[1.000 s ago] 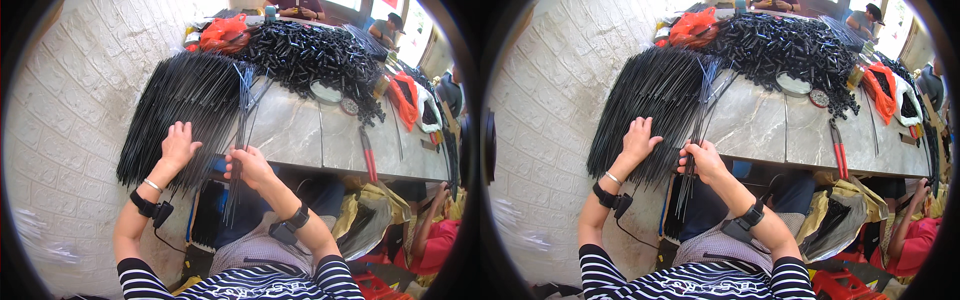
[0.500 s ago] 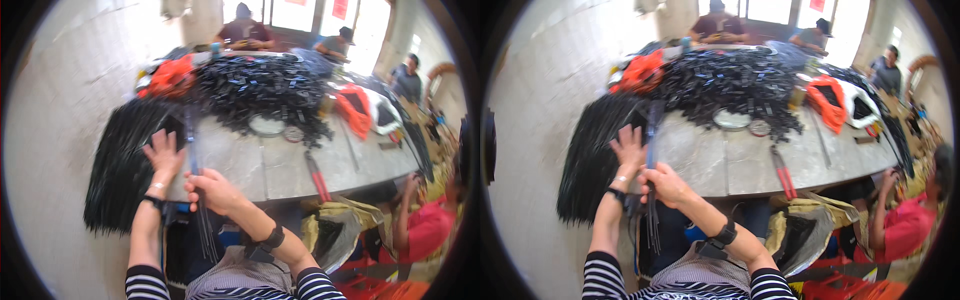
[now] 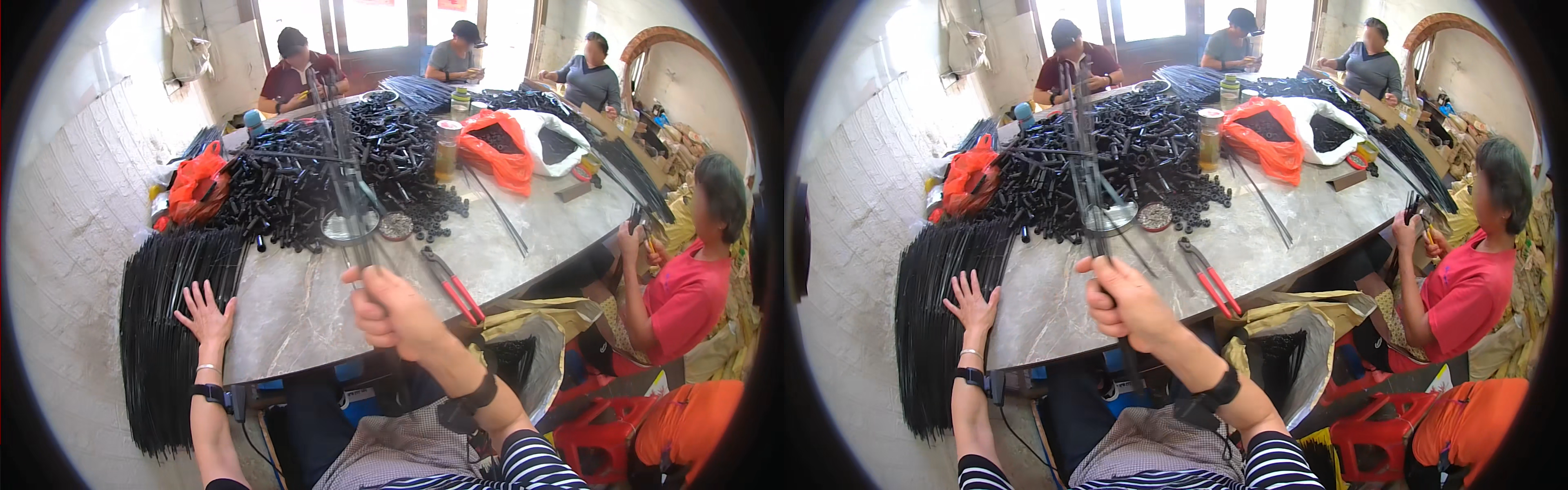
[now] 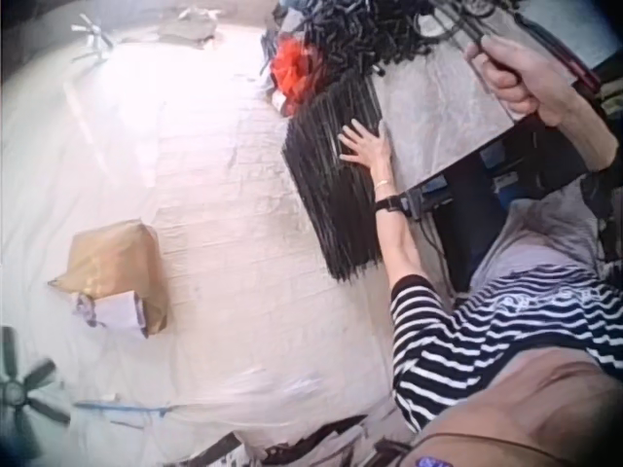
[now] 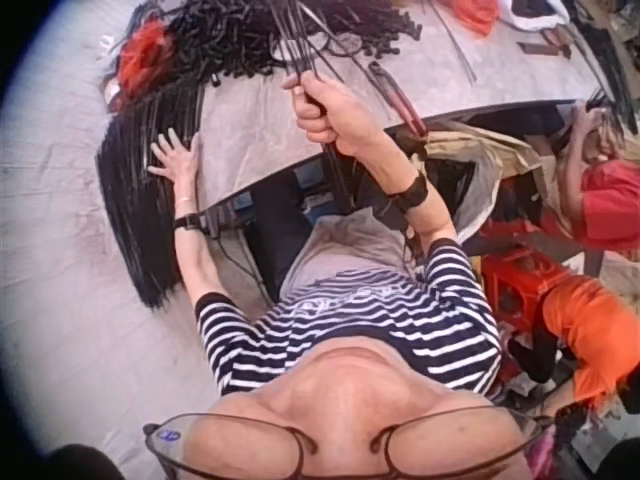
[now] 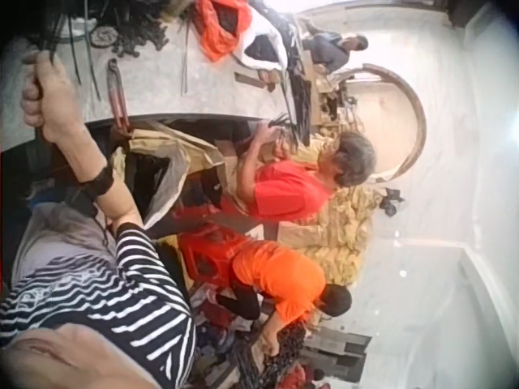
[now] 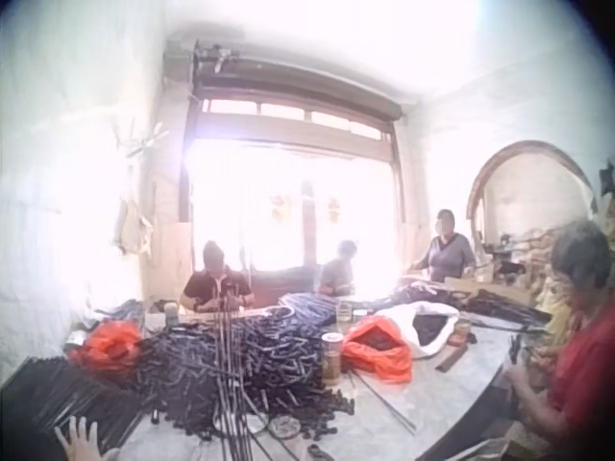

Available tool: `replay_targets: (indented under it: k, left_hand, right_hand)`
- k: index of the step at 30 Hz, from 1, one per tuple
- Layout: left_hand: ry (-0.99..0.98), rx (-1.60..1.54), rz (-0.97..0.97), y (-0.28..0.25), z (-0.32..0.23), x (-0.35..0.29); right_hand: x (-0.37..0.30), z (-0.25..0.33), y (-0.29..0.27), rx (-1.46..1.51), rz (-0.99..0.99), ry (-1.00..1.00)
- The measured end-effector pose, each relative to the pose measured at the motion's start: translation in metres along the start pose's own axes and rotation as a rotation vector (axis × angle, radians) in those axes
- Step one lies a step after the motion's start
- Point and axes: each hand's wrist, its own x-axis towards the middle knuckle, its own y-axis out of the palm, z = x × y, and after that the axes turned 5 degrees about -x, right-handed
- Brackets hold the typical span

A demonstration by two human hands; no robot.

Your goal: Assembling umbrella frames by attaching rods and components to a central hub.

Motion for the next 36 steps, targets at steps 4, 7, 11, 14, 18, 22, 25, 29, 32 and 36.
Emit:
replay_targets:
  k: [4, 7, 11, 14, 18, 22, 25, 29, 32, 36]
  left_hand:
    - [0.101, 0.048, -0.223, -0.012, -0.007, 0.020]
    - [0.133, 0.143, -0.183, -0.034, 0.000, 0.042]
    - [0.378, -0.212, -0.032, -0.096, -0.033, 0.015]
    - [0.652, -0.799, 0.607, -0.166, -0.072, -0.061]
    - [0.614, -1.157, 0.487, -0.168, -0.094, -0.113]
    - [0.514, -1.595, 0.226, -0.134, -0.112, -0.111]
    - [0.461, -1.720, 0.257, -0.128, -0.113, -0.113]
    - [0.404, -1.910, 0.457, -0.127, -0.123, -0.120]
    - [0.437, -1.753, 0.385, -0.122, -0.128, -0.120]
    - [0.539, -1.318, 0.121, -0.125, -0.140, -0.116]
  right_hand:
    - [-0.019, 0.000, -0.010, -0.033, -0.009, -0.021]
    - [-0.027, -0.005, -0.005, -0.174, -0.047, -0.018]
    - [-0.027, -0.011, 0.008, -0.257, -0.137, -0.049]
    - [-0.023, -0.029, 0.014, -0.420, -0.240, -0.139]
    - [-0.021, -0.059, 0.037, -0.571, -0.277, -0.192]
    - [-0.025, -0.089, 0.047, -0.706, -0.281, -0.232]
    - [-0.027, -0.092, 0.046, -0.713, -0.294, -0.241]
    - [-0.028, -0.085, 0.025, -0.232, -0.175, -0.088]
    - [-0.032, -0.080, 0.020, -0.218, -0.190, -0.077]
    - [-0.033, -0.082, 0.011, -0.297, -0.275, -0.125]
